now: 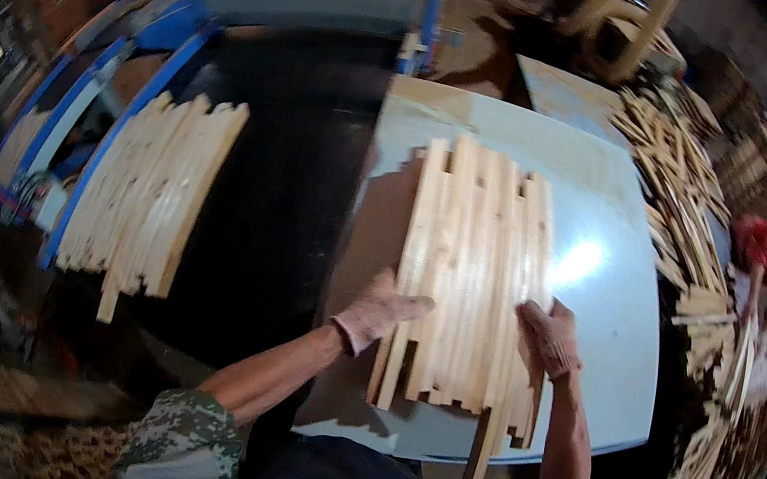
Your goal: The person organizes wooden slats on a table, aligns them by hand, and carries bundles of slats to a conveyor belt or other workspaces.
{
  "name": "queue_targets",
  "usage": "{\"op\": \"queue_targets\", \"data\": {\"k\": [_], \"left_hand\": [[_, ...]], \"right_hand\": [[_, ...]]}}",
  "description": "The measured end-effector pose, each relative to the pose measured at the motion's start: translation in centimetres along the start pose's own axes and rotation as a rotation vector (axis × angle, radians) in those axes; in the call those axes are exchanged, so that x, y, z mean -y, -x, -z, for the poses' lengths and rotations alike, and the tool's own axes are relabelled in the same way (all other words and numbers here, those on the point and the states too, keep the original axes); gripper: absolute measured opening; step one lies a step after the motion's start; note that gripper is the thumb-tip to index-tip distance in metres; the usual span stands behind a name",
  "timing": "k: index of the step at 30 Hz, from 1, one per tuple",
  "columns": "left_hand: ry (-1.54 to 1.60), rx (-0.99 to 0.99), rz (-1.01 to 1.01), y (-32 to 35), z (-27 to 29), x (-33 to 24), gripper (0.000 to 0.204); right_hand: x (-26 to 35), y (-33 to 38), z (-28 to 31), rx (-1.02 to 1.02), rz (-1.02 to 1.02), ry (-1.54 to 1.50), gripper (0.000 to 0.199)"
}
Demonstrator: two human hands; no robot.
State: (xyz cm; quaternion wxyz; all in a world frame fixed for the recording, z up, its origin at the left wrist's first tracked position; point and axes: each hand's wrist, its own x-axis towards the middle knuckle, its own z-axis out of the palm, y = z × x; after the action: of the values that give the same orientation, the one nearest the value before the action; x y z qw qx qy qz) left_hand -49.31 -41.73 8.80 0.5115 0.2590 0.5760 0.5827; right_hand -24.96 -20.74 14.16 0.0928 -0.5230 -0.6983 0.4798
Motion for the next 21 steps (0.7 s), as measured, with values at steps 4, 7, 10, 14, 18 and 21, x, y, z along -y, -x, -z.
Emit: {"op": "queue_targets", "data": {"k": [4,7,10,14,18,21], "left_hand": [[-0.097,-0.060,0.097,-1.2,6.2,-0.5,0.077],[0.017,-0.087,-0.059,0.4,4.6,7.0,0.082],[0.046,-0.133,-0.160,0.5,4.2,7.2,0.081],[0.041,-0.120,-0.186,0.6,13.7,8.0,0.081],[0.043,-0.170,-0.023,3.8,17.9,11.4,0.080],[0.030,-0.172,0.119,7.9,16.4,14.2,0.087]], "right_hand": [[-0.7,-3.4,-6.5,-0.060,0.116,-0.237,0.045],[-5.6,-2.8,-7.6,0.005,0.212,-0.300,0.038],[-3.5,-4.0,-7.5,0.058,0.199,-0.093,0.027],[-1.7,-5.7,-16.9,0.149,0.261,-0.265,0.039],[-3.5,-3.2,-22.3,0.104,0.169,0.032,0.053],[-3.2,3.8,-21.3,0.152,0.095,0.249,0.067]]}}
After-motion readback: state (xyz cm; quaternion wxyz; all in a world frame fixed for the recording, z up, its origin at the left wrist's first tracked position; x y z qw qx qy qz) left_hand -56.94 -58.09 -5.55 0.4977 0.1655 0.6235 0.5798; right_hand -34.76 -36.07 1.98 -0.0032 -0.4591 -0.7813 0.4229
